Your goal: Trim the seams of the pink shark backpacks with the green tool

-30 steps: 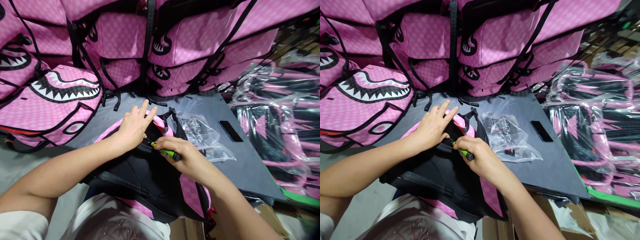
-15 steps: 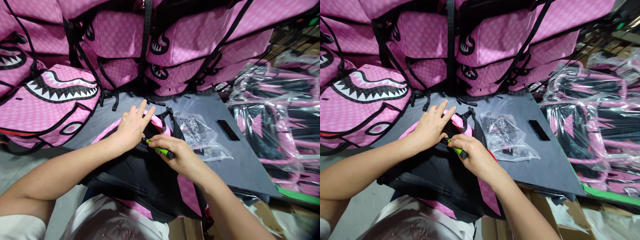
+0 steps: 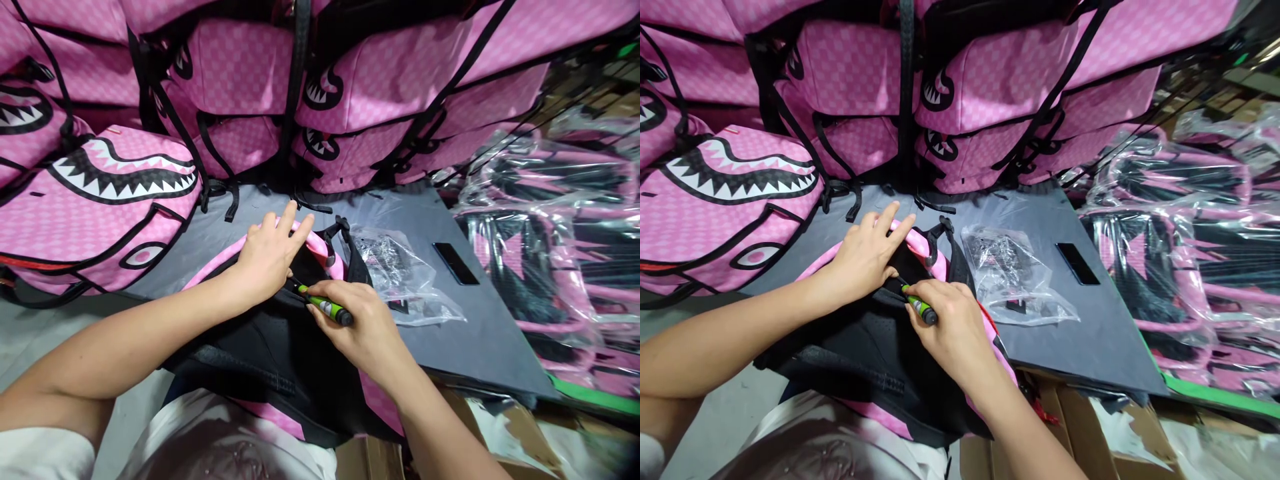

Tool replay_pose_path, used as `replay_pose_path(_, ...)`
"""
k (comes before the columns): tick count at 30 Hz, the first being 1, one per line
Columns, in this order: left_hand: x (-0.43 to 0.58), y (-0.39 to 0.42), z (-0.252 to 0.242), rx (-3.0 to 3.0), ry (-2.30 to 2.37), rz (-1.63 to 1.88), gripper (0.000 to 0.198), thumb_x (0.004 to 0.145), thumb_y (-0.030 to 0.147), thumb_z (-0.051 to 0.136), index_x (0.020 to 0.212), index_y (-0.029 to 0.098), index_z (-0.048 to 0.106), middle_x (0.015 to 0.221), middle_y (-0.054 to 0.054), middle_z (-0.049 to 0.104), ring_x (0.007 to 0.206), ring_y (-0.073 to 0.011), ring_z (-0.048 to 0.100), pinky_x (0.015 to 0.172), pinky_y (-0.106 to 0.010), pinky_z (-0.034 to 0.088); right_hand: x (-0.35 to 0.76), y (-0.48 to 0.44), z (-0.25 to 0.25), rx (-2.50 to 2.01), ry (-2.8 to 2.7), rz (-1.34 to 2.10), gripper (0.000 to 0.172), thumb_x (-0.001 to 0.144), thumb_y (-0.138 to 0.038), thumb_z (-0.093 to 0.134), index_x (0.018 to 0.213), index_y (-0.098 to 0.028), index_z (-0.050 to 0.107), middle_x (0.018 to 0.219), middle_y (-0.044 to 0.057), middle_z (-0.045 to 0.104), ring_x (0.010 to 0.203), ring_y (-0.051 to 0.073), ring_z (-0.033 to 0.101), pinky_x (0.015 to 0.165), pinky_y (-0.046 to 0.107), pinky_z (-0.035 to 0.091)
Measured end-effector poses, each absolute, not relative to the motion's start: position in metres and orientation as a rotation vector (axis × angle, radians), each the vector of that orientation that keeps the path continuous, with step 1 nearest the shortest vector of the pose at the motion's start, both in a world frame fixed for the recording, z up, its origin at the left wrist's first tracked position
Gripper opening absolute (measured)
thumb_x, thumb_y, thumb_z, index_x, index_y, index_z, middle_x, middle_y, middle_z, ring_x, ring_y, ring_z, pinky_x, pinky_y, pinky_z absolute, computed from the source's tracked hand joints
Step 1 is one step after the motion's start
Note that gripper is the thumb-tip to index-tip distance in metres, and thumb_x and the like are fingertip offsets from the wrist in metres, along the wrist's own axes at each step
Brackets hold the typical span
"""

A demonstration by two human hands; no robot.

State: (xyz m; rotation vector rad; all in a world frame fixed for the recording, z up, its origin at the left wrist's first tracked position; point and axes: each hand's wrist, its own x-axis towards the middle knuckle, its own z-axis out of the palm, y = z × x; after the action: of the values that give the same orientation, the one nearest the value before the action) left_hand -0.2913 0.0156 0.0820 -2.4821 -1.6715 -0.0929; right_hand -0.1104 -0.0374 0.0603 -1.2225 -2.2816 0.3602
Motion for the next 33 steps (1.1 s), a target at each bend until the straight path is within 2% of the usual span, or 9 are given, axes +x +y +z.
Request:
replay_pose_path(5,-0.292,0.015,0.082,-2.484,-1.678,-0.103,0.096,0.08,0.035,0.076,0.156,0.024,0.019,0.163,-0.014,0.019,0.124,-0.032,0.044,0.093,-0.043,0.053,-0.121,-0.048,0.049,-1.282,-2.096,0.213,0.01,0.085,-0.021,0.07,0.094,-0.022,0.068,0.091,0.0,0.076,0.082,0.019,0.069,0.081,0.036,0.041)
replay_pose_path(15,-0.293,0.017,0.079,-2.508,-1.67,-0.129,0.097,0.079,0.034,0.077,0.156,0.023,0.019,0.163,-0.015,0.018,0.124,-0.033,0.044,0.09,-0.044,0.054,-0.142,-0.056,0.039,-1.362,-1.903,0.06,0.006,0.086,-0.025,0.069,0.09,-0.022,0.068,0.085,0.001,0.074,0.079,0.019,0.068,0.08,0.036,0.042)
replay_pose_path(26,-0.292,0.019,0.075,-2.48,-1.667,-0.137,0.099,0.077,0.036,0.079,0.156,0.024,0.02,0.163,-0.015,0.019,0.121,-0.0323,0.046,0.086,-0.042,0.055,-0.14,-0.056,0.039,-1.376,-1.897,0.111,0.007,0.085,-0.025,0.071,0.09,-0.022,0.069,0.085,0.0,0.074,0.078,0.018,0.068,0.079,0.035,0.043)
replay_pose_path(33,-0.293,0.017,0.078,-2.487,-1.675,-0.117,0.098,0.078,0.037,0.078,0.156,0.025,0.019,0.163,-0.014,0.018,0.122,-0.0318,0.045,0.089,-0.043,0.055,-0.136,-0.059,0.041,-1.406,-1.904,0.127,0.007,0.085,-0.025,0.069,0.09,-0.021,0.069,0.085,0.0,0.075,0.077,0.019,0.068,0.078,0.035,0.043)
